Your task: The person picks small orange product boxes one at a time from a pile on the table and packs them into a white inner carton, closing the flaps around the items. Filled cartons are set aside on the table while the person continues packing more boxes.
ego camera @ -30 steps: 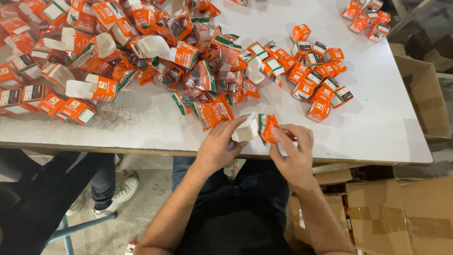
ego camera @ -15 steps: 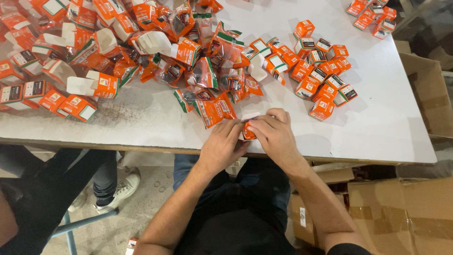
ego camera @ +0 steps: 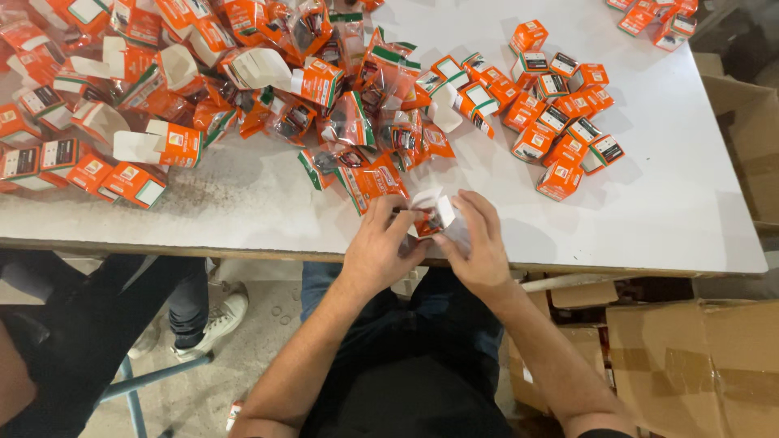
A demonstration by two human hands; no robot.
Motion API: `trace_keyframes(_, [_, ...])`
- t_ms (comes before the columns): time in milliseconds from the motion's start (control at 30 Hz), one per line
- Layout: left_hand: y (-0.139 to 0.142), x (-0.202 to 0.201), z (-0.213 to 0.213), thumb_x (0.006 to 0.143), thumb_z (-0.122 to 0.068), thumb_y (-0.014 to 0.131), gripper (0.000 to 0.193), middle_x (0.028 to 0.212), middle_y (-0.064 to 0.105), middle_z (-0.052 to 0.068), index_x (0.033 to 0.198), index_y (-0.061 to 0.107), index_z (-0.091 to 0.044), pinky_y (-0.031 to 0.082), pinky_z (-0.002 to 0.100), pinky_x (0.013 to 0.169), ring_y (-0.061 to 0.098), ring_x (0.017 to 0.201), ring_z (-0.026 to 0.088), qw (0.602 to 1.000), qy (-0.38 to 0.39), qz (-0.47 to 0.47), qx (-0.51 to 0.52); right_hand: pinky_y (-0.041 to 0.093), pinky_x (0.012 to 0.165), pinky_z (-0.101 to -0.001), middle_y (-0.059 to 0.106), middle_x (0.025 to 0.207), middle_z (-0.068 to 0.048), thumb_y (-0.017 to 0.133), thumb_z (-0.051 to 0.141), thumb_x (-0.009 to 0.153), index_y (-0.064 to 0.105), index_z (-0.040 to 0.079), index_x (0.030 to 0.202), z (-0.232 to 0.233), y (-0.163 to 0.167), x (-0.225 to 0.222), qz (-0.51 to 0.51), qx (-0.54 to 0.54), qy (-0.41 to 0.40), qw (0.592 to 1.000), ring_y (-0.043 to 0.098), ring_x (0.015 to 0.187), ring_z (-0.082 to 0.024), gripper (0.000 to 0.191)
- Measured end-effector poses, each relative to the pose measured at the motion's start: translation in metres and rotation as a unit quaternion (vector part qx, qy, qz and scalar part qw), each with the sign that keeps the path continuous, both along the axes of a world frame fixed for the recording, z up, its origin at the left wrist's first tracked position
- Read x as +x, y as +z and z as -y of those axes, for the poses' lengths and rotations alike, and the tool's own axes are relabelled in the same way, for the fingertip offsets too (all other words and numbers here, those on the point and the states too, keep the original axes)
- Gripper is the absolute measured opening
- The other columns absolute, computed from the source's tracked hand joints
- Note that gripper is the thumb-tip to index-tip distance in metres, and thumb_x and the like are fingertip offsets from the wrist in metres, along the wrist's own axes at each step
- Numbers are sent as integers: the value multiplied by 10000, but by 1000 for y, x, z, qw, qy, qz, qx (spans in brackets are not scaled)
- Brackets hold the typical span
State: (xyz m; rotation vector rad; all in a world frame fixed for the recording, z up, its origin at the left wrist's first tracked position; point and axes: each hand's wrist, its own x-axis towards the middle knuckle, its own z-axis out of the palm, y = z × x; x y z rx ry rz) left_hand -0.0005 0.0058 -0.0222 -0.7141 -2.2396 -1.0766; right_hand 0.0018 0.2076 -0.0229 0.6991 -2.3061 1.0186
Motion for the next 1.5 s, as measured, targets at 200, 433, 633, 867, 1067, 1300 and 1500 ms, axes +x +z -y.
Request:
trace_keyframes(200, [-11,2,1,760,-39,841,570,1229,558,157,1277,601,-50,545,428,932,609,1104,360,1000,-19,-6,16,507,1013,-423,510,1458,-200,805,87,831,618,42,1376,-6,-4,-3,40,47,24,998,542,1270,-333,578])
trace_keyframes(433, [-12,3,-1,756,-28,814,604,1300,570,172,1306,565,-24,545,435,973,608,1184,394,1000,3,10,19,540,948,-404,530,1447,-192,765,85,900,698,88,1294,0,-6,-3,-1,69,26,997,575,1233,-378,399])
trace_keyframes(633, [4,4,-4,780,-45,825,453,1239,651,104,1196,647,-29,533,454,979,615,1174,346,996,0,-87,-8,541,941,-371,623,1380,-132,746,58,937,683,86,1280,-2,-14,-10,85,-12,12,996,640,1064,-273,350])
trace_keyframes(867, [6,2,-10,771,15,785,328,1201,648,96,1076,673,-27,571,426,984,640,1208,350,997,-44,-67,1,537,953,-334,583,1304,-128,745,16,882,601,78,1365,-14,-1,-11,189,-80,73,976,610,1136,-270,508])
trace_keyframes(1067, [-7,1,-2,771,-2,777,421,1336,597,187,1062,478,-55,594,411,860,672,1135,393,993,-81,57,63,496,1016,-416,638,1321,-128,835,79,772,668,62,1184,-15,9,-11,49,3,133,990,601,1194,-340,445])
trace_keyframes(1300, [-9,-2,-2,779,-29,817,515,1335,650,120,1159,472,-73,583,416,864,678,1115,366,993,-93,73,31,525,983,-406,699,1241,-99,813,62,839,699,78,1122,-14,-3,-10,55,-23,94,994,669,1133,-319,305])
trace_keyframes(1500, [-2,0,-1,775,-31,812,477,1328,647,117,1150,520,-71,582,404,860,683,1110,363,992,-97,73,35,533,967,-408,681,1284,-114,803,47,859,709,74,1096,-12,-3,-8,28,-12,102,994,659,1123,-323,256])
